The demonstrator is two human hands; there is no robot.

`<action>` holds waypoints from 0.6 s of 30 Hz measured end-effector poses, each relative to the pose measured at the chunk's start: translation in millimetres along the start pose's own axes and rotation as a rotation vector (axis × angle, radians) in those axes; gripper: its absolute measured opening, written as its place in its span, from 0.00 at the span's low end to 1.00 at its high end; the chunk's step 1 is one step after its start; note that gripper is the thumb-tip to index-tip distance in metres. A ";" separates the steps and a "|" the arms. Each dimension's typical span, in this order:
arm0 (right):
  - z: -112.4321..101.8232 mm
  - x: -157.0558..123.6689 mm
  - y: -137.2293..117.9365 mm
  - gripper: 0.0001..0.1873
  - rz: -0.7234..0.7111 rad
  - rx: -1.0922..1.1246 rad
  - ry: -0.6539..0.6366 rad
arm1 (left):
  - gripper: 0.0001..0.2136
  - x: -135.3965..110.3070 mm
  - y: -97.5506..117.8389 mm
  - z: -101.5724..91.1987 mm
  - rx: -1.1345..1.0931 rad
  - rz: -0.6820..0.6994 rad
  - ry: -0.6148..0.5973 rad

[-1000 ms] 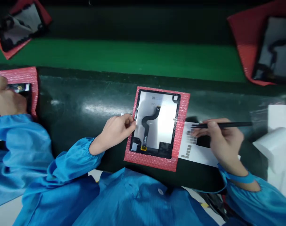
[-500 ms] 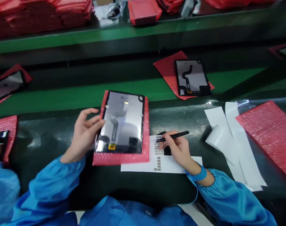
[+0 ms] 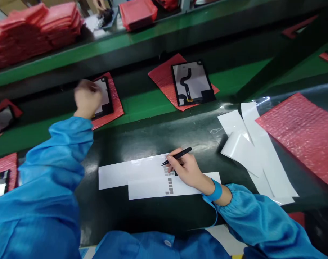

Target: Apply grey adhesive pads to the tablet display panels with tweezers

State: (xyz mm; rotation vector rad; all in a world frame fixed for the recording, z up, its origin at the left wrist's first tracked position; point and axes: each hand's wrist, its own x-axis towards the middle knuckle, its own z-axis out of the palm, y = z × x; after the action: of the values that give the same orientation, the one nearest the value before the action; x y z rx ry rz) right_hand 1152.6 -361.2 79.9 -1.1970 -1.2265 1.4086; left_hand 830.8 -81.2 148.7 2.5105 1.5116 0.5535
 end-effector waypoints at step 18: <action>1.2 8.1 1.5 0.25 -0.053 0.039 0.072 | 0.20 143.9 91.2 189.6 -0.209 -0.029 -0.112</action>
State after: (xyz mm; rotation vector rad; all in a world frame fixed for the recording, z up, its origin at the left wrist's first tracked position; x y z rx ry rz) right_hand 1150.3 -353.5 77.6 -1.1712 -1.1675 1.3333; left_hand 1040.1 11.7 36.9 2.3182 1.3716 0.5271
